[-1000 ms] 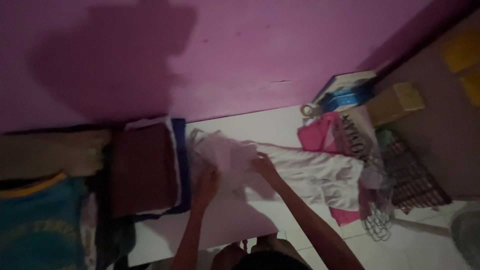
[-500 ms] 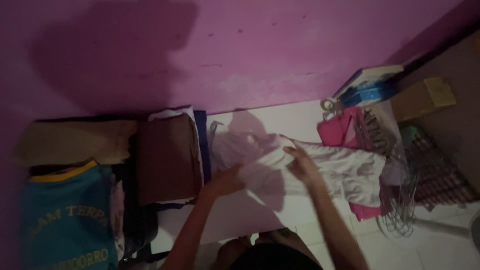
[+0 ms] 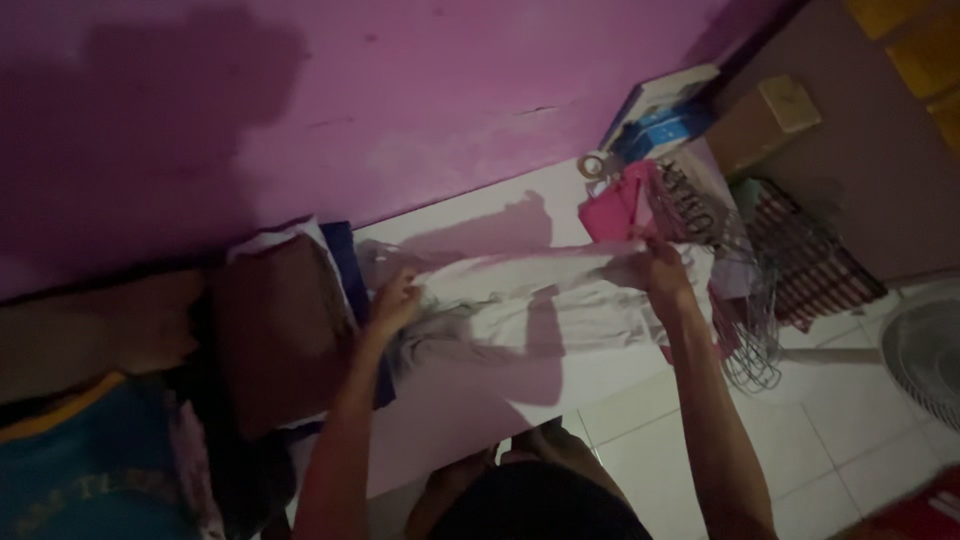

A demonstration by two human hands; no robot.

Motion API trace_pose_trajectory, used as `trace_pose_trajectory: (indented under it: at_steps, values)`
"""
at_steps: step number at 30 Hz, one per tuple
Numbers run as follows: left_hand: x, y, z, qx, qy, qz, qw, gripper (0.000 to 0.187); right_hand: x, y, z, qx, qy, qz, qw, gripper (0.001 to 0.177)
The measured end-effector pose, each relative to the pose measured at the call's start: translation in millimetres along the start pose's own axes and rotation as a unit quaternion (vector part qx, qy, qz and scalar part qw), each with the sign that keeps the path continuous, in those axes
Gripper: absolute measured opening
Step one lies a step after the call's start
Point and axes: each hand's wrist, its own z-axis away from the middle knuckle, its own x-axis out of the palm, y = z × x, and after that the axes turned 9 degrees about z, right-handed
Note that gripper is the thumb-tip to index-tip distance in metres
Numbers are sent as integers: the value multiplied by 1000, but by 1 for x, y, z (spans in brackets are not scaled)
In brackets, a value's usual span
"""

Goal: The person folds a white striped shirt and a green and yellow garment on a white table. The person smooths and folds each item by hand, then places the folded items into a pile on the left side of the table.

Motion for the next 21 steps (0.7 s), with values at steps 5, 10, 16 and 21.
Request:
trace_pose_trajectory:
  at_steps: [5, 10, 16, 21]
  values:
    - [-19, -1, -10, 37, -36, 2, 999, 26, -13, 10, 14, 36, 2, 31, 999, 45]
    - [-19, -1, -9, 23, -47, -81, 995, 21, -3, -22, 36, 0, -79, -45, 996, 39]
    - [-29, -2, 7, -49, -235, -237, 941, 54, 44, -92, 110, 109, -262, 176, 943, 72]
    - [-33, -7, 7, -97, -177, -273, 941, 47, 62, -95, 143, -52, -465, 213, 858, 47]
